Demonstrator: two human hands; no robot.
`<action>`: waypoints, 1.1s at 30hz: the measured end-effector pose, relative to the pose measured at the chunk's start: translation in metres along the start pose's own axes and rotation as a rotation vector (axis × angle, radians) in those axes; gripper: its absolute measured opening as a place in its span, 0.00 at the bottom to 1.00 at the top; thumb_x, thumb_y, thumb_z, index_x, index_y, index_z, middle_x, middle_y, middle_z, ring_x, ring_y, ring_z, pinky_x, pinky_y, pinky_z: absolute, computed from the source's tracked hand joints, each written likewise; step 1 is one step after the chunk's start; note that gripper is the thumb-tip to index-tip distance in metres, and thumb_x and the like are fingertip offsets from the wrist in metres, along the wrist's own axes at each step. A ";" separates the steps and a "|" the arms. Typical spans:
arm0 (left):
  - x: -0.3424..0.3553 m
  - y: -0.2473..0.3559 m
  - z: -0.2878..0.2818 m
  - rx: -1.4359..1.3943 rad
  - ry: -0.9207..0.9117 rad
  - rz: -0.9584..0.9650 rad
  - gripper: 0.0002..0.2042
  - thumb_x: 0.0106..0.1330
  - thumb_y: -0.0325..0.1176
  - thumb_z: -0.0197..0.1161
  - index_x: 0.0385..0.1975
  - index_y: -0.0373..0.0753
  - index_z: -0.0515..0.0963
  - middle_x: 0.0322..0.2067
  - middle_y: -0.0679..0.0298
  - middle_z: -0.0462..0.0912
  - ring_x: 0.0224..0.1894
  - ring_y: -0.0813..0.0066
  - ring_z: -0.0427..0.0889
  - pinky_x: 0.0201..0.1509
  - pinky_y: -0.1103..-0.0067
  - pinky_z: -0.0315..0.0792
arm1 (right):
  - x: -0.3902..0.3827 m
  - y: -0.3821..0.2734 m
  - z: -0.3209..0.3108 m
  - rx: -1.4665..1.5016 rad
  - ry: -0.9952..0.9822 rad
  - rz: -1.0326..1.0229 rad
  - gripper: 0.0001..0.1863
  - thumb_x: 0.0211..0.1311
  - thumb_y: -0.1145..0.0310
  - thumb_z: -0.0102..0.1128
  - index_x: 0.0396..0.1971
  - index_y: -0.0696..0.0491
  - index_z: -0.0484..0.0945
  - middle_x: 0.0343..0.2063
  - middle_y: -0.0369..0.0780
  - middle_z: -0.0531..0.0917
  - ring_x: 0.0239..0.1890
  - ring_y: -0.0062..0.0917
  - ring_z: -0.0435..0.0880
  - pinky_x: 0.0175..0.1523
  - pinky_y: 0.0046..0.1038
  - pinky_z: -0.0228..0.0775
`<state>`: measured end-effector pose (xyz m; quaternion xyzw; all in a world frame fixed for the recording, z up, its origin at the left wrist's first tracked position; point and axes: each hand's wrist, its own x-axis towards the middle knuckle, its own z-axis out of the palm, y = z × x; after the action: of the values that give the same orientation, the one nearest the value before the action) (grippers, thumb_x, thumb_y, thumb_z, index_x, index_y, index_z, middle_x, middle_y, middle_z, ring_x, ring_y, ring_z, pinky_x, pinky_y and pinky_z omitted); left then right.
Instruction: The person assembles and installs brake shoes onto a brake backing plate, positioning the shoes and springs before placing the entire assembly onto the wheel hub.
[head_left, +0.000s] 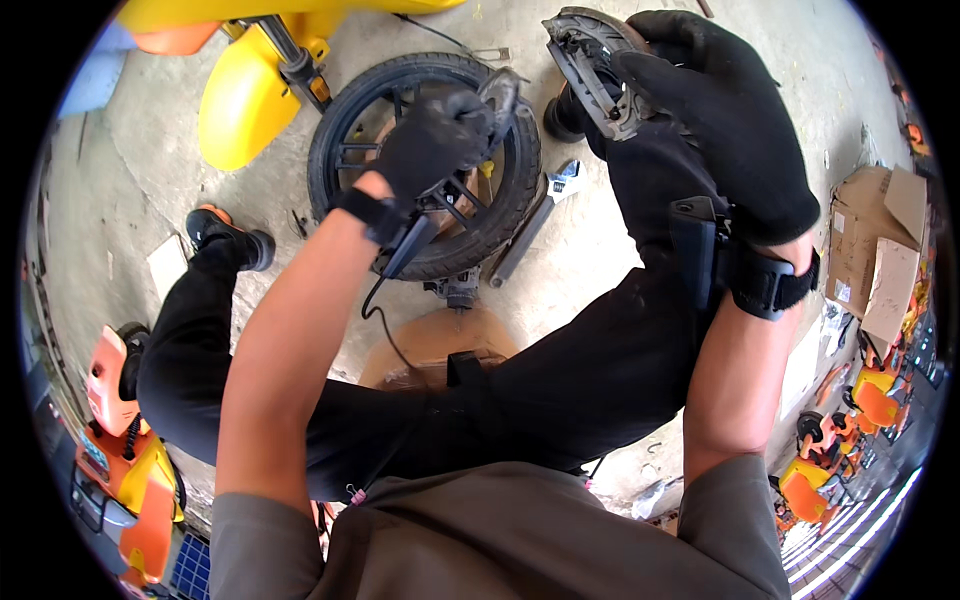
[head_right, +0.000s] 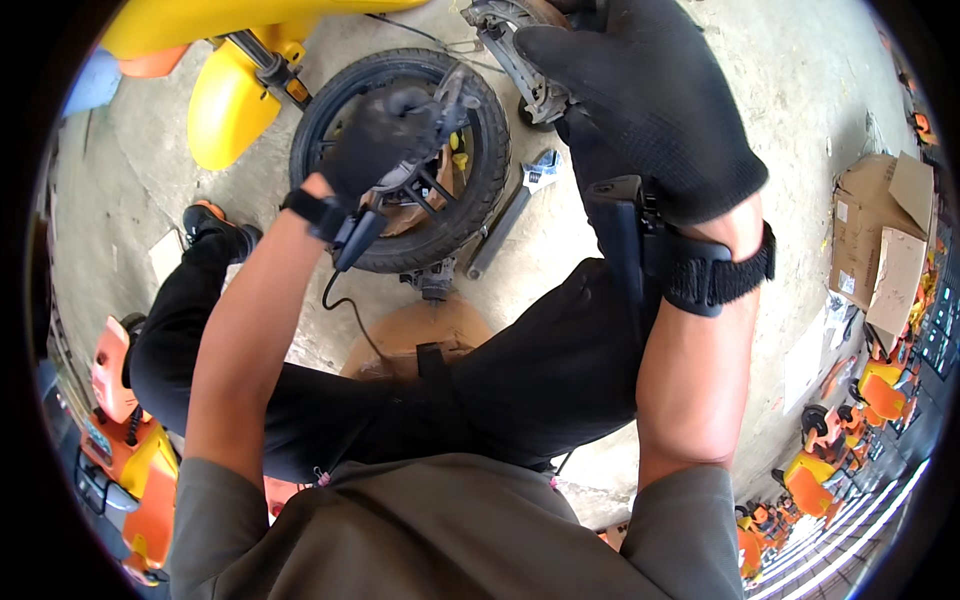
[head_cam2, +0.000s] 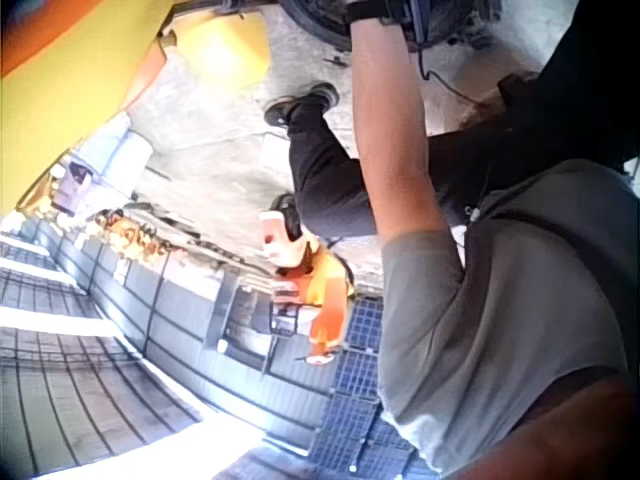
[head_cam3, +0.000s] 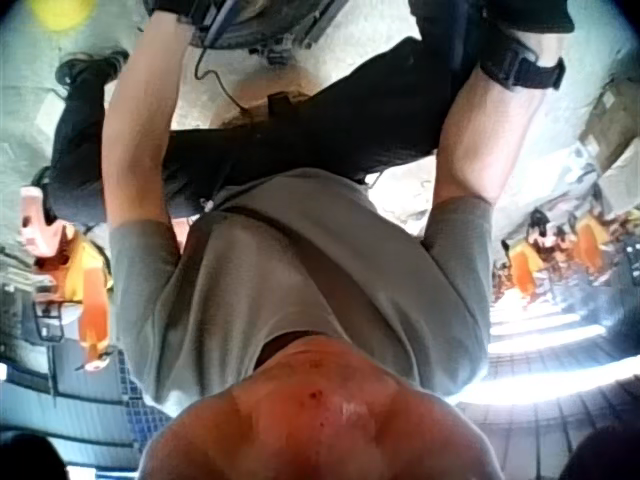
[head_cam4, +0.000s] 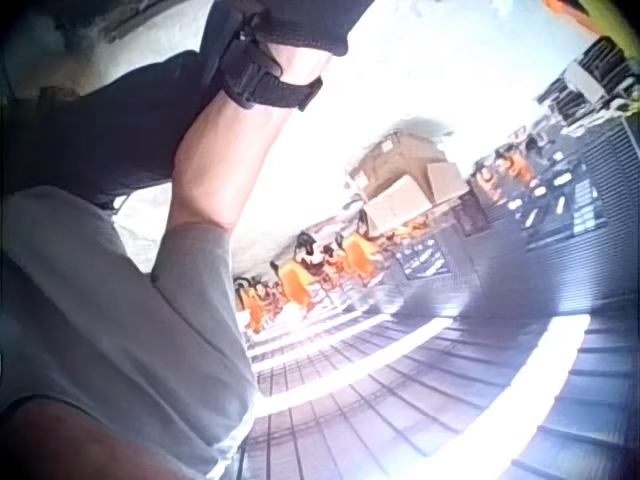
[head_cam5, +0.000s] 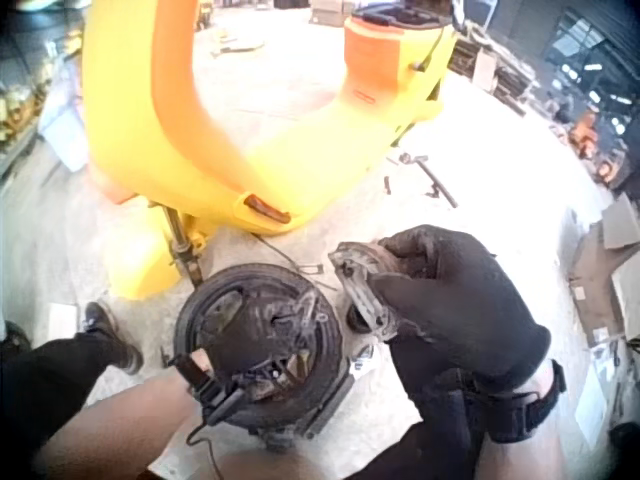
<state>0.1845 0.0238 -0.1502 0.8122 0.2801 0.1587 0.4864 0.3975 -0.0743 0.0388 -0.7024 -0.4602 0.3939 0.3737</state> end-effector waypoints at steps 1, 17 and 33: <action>-0.007 0.000 -0.021 -0.082 -0.056 0.010 0.10 0.70 0.37 0.59 0.43 0.37 0.76 0.27 0.65 0.79 0.29 0.79 0.77 0.34 0.80 0.71 | -0.001 0.004 -0.001 -0.065 0.019 -0.074 0.22 0.65 0.65 0.61 0.53 0.64 0.76 0.38 0.41 0.85 0.37 0.18 0.82 0.46 0.21 0.74; -0.176 0.094 -0.180 -0.127 0.429 -0.145 0.25 0.67 0.35 0.62 0.62 0.32 0.68 0.53 0.57 0.80 0.52 0.70 0.80 0.56 0.75 0.74 | -0.003 -0.032 0.073 0.168 -0.290 -0.231 0.15 0.67 0.71 0.54 0.51 0.58 0.79 0.28 0.34 0.81 0.29 0.12 0.76 0.35 0.18 0.70; -0.184 0.094 -0.197 0.044 0.523 0.004 0.24 0.64 0.28 0.66 0.60 0.32 0.69 0.54 0.57 0.79 0.54 0.72 0.79 0.57 0.76 0.75 | 0.016 -0.042 0.112 -0.039 -0.358 -0.248 0.15 0.64 0.64 0.58 0.40 0.61 0.83 0.32 0.48 0.85 0.35 0.26 0.84 0.44 0.29 0.75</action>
<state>-0.0379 0.0147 0.0285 0.7546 0.3979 0.3582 0.3795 0.2864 -0.0287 0.0267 -0.5666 -0.6096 0.4543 0.3178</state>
